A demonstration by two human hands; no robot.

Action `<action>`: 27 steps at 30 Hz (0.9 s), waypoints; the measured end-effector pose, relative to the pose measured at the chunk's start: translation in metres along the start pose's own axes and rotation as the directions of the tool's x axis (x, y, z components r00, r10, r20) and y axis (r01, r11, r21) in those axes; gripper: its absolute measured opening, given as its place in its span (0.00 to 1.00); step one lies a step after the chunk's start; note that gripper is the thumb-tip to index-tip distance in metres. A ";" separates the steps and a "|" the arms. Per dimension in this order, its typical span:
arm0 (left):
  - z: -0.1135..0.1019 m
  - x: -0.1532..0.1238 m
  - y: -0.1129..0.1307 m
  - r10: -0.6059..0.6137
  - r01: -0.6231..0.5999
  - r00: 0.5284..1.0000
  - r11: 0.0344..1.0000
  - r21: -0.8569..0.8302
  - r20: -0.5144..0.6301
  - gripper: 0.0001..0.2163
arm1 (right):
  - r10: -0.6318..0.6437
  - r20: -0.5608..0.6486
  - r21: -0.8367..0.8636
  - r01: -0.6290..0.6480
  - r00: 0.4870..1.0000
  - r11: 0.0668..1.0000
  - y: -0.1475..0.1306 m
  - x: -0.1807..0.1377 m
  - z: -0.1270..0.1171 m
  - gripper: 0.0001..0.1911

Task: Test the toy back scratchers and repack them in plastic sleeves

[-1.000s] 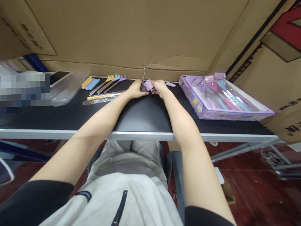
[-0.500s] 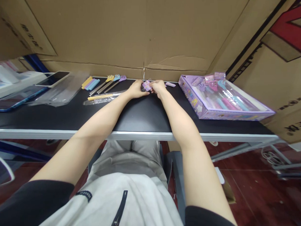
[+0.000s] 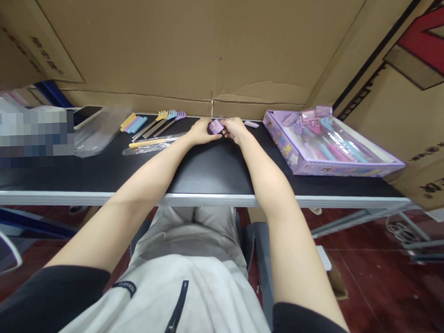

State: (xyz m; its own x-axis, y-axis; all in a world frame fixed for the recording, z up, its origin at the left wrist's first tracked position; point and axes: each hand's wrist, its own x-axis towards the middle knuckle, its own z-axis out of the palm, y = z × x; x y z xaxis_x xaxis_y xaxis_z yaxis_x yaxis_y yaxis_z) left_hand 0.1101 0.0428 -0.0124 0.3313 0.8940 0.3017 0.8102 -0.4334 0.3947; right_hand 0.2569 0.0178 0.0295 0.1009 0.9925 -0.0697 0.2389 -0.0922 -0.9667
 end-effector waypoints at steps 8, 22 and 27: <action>-0.001 -0.001 -0.002 -0.014 0.014 1.000 1.000 -0.001 0.000 0.27 | -0.054 0.028 -0.131 0.057 0.998 0.990 -0.001 -0.004 -0.003 0.18; 0.000 -0.001 0.000 -0.074 0.073 0.997 0.997 -0.005 -0.012 0.27 | -0.255 -0.049 -0.410 0.214 0.966 0.887 0.012 0.012 -0.004 0.11; -0.004 -0.004 0.004 -0.054 0.054 0.999 0.999 -0.001 0.003 0.25 | -0.205 -0.009 -0.437 0.181 0.979 0.881 0.011 0.010 -0.004 0.13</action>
State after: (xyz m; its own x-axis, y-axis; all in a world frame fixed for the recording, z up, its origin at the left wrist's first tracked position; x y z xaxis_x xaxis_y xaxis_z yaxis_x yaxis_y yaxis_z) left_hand 0.1101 0.0372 -0.0085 0.2888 0.9164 0.2772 0.8262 -0.3848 0.4114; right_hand 0.2645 0.0262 0.0192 0.0583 0.9895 0.1323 0.6507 0.0629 -0.7567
